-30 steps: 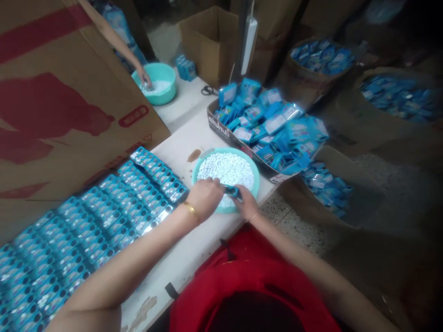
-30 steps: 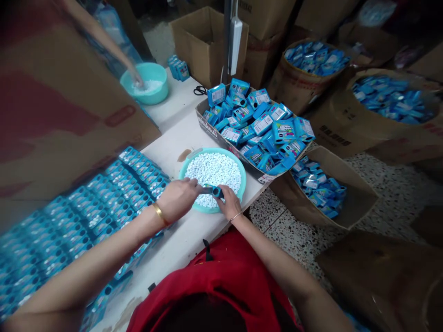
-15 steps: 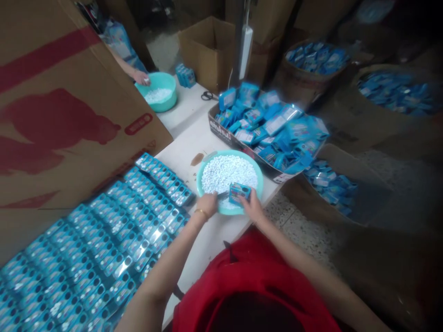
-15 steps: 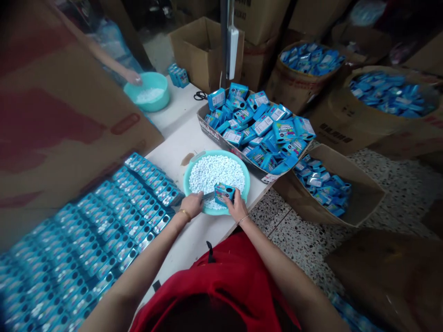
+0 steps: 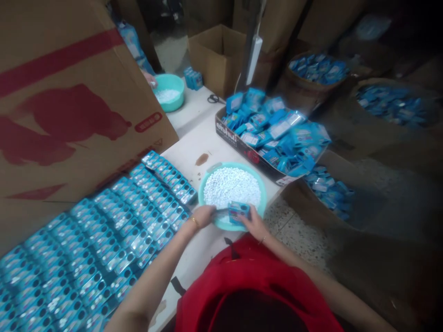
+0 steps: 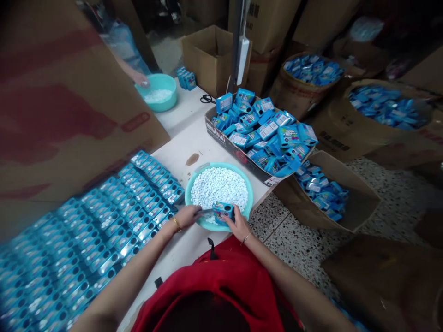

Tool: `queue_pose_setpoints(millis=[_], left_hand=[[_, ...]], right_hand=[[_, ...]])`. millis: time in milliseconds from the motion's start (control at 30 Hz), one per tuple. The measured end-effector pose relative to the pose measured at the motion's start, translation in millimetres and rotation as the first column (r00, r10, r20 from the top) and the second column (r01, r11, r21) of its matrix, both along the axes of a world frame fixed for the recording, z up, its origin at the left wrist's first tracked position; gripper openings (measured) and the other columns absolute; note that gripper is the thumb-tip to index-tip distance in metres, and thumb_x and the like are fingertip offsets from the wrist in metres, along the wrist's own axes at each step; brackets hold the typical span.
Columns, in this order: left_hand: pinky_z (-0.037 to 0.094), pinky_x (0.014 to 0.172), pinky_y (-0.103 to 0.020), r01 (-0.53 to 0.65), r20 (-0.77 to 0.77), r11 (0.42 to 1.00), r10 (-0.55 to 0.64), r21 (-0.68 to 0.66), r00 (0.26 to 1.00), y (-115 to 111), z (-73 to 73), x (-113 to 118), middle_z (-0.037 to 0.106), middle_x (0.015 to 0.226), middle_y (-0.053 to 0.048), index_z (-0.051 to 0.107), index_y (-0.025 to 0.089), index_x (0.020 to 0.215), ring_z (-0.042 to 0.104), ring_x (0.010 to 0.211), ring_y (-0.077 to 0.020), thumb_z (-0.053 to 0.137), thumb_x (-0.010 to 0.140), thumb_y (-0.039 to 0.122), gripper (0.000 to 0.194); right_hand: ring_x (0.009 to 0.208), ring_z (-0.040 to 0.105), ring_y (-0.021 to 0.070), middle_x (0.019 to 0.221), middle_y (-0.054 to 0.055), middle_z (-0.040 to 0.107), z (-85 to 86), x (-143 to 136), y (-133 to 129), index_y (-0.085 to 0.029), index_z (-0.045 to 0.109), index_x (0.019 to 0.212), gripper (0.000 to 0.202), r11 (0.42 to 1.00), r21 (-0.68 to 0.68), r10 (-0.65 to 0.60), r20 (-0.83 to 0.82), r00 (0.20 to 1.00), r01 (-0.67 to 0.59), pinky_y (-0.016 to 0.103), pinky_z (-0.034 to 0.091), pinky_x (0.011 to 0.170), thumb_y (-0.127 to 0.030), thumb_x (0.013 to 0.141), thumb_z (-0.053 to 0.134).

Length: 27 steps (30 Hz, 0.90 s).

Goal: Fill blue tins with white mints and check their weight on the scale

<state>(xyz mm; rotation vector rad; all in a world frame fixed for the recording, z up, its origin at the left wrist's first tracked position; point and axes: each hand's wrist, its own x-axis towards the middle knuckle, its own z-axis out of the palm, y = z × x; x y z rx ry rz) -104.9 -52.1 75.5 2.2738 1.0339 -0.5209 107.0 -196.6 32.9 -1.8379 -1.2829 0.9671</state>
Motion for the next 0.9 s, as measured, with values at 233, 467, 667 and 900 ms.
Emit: queue_pose_setpoints(millis=[233,467,667,900], left_hand=[[0.047,0.087,-0.036,-0.102,0.044,0.991,0.098,0.086,0.994,13.0,-33.8,29.7,0.059,0.109,-0.017,0.056,0.013,0.106,0.057,0.103,-0.0239,0.036,0.09,0.013,0.026],[0.044,0.093,-0.035,-0.12,0.206,0.993,0.12,-0.01,0.971,-2.2,-72.4,89.7,0.06,0.113,-0.014,0.056,0.015,0.107,0.057,0.105,-0.0231,0.039,0.091,0.019,0.023],[0.046,0.089,-0.032,-0.089,0.369,0.994,0.106,-0.064,0.923,16.8,-41.6,50.9,0.063,0.105,-0.007,0.056,0.019,0.107,0.059,0.096,-0.0181,0.044,0.09,0.027,0.022],[0.046,0.081,-0.03,0.044,0.493,0.999,-0.04,0.004,0.869,42.5,41.7,15.7,0.062,0.097,-0.006,0.056,0.019,0.104,0.058,0.087,-0.0159,0.044,0.091,0.031,0.021]], right_hand=[[0.104,0.059,0.0254,0.112,0.01,0.06,15.7,24.3,-13.0,-0.02,0.046,0.121,0.047,0.967,0.135,-0.214,-0.014,0.977,0.214,0.045,0.046,0.095,-0.044,0.083,0.061],[0.102,0.059,0.0249,0.111,0.009,0.06,22.5,40.4,-18.2,-0.021,0.049,0.118,0.045,0.955,0.137,-0.26,-0.053,0.964,0.264,0.045,0.046,0.095,-0.043,0.082,0.064],[0.101,0.06,0.0252,0.109,0.009,0.062,23.5,33.7,-13.5,-0.021,0.049,0.119,0.047,0.95,0.125,-0.283,-0.035,0.958,0.285,0.044,0.048,0.092,-0.044,0.082,0.064],[0.104,0.06,0.0273,0.114,0.011,0.063,10.9,22.4,14.6,-0.021,0.052,0.119,0.043,0.968,0.168,-0.204,0.096,0.974,0.186,0.044,0.048,0.092,-0.044,0.083,0.06]])
